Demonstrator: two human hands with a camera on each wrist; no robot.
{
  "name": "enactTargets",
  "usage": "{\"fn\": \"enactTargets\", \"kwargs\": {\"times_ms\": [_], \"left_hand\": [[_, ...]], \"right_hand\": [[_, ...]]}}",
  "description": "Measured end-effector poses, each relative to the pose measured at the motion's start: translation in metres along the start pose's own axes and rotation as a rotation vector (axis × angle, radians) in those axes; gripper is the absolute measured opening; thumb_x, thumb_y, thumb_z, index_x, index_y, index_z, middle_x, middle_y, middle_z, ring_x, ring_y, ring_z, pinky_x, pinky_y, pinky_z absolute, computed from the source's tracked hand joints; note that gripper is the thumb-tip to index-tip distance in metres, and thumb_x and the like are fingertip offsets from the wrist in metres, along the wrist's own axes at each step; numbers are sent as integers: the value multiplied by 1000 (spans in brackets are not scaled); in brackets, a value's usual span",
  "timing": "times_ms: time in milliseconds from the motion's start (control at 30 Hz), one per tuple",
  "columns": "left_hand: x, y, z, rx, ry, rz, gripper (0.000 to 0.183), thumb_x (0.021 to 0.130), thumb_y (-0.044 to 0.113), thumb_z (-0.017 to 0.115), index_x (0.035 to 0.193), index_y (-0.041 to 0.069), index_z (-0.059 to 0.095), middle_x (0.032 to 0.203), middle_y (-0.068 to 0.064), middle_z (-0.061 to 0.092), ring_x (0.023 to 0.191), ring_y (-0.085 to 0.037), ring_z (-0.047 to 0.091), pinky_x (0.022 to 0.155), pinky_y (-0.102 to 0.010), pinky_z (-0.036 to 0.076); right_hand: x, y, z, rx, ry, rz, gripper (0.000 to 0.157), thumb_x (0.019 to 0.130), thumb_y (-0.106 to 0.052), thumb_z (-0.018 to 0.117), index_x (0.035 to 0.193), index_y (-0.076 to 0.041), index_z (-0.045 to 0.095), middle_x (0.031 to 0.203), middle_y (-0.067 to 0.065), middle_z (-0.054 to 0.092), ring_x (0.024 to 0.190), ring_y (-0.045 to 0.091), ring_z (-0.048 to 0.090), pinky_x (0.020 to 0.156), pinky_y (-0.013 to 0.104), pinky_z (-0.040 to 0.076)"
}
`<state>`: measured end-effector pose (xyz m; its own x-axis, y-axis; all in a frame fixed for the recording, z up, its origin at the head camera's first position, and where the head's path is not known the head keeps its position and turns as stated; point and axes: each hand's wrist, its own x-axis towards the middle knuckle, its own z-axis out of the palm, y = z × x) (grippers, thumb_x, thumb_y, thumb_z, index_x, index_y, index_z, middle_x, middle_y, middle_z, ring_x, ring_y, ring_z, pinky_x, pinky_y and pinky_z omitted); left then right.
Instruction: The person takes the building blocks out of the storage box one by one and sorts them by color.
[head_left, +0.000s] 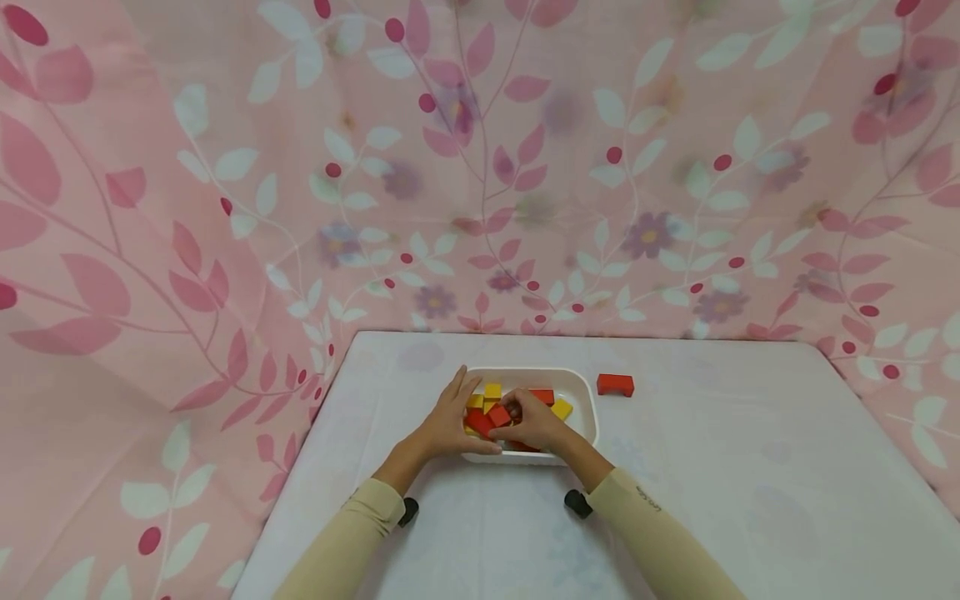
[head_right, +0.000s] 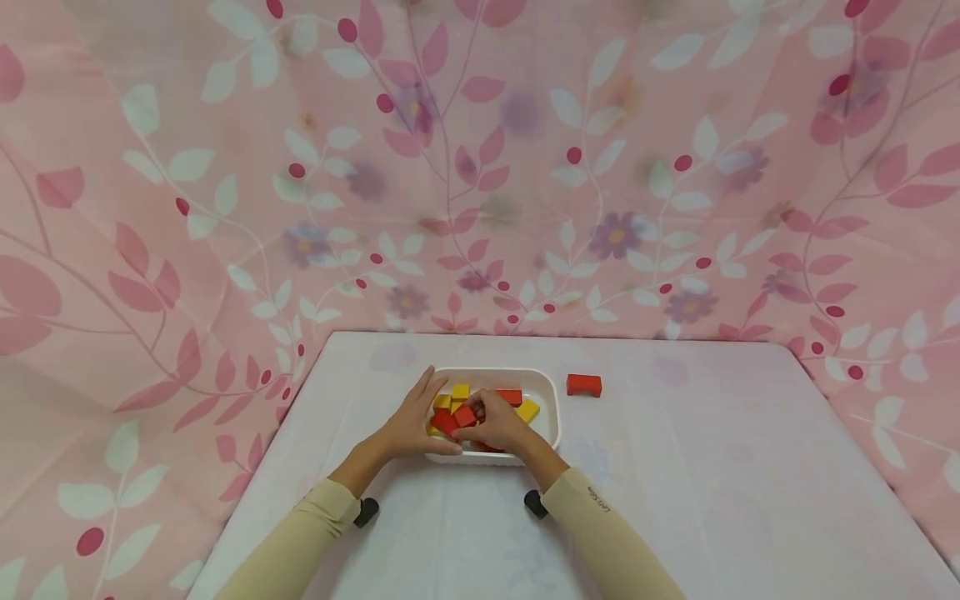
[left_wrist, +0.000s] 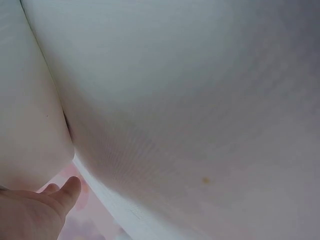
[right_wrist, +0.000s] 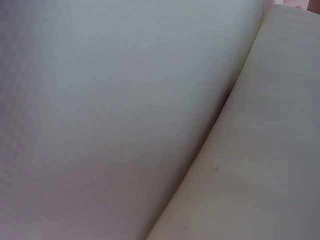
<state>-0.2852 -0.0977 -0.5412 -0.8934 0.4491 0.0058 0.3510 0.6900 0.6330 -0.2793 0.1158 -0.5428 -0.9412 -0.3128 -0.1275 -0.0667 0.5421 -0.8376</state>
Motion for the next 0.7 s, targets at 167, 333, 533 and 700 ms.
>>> {"fn": "enactTargets", "kwargs": {"times_ms": [167,333,533,700], "left_hand": [[0,1,1,3,-6,-4,126,59,71,82,158,27,19,168,-2,-5,154,-31,9,114,-63,31],[-1,0,2,-7,-12,-15,125,59,70,82,159,29,18,168,3,-7,154,-30,9,115,-63,30],[2,0,2,-3,3,-3,123,62,69,81,158,26,19,168,-5,-3,153,-33,12,113,-62,33],[3,-1,1,17,11,10,122,63,69,81,158,25,20,168,-10,0,152,-35,13,112,-62,35]], "right_hand": [[0,1,-1,-27,14,15,47,81,-29,83,117,-13,57,108,2,60,100,18,54,95,37,54],[1,2,-1,-47,19,29,44,82,-29,82,116,-15,58,108,1,61,100,17,55,94,37,54],[-1,-2,-3,-34,18,-3,40,82,-20,81,115,-12,60,110,3,60,100,18,54,95,39,52],[0,-5,-4,-19,22,-1,38,83,-16,81,116,-11,64,110,3,62,99,18,55,95,39,53]]}}
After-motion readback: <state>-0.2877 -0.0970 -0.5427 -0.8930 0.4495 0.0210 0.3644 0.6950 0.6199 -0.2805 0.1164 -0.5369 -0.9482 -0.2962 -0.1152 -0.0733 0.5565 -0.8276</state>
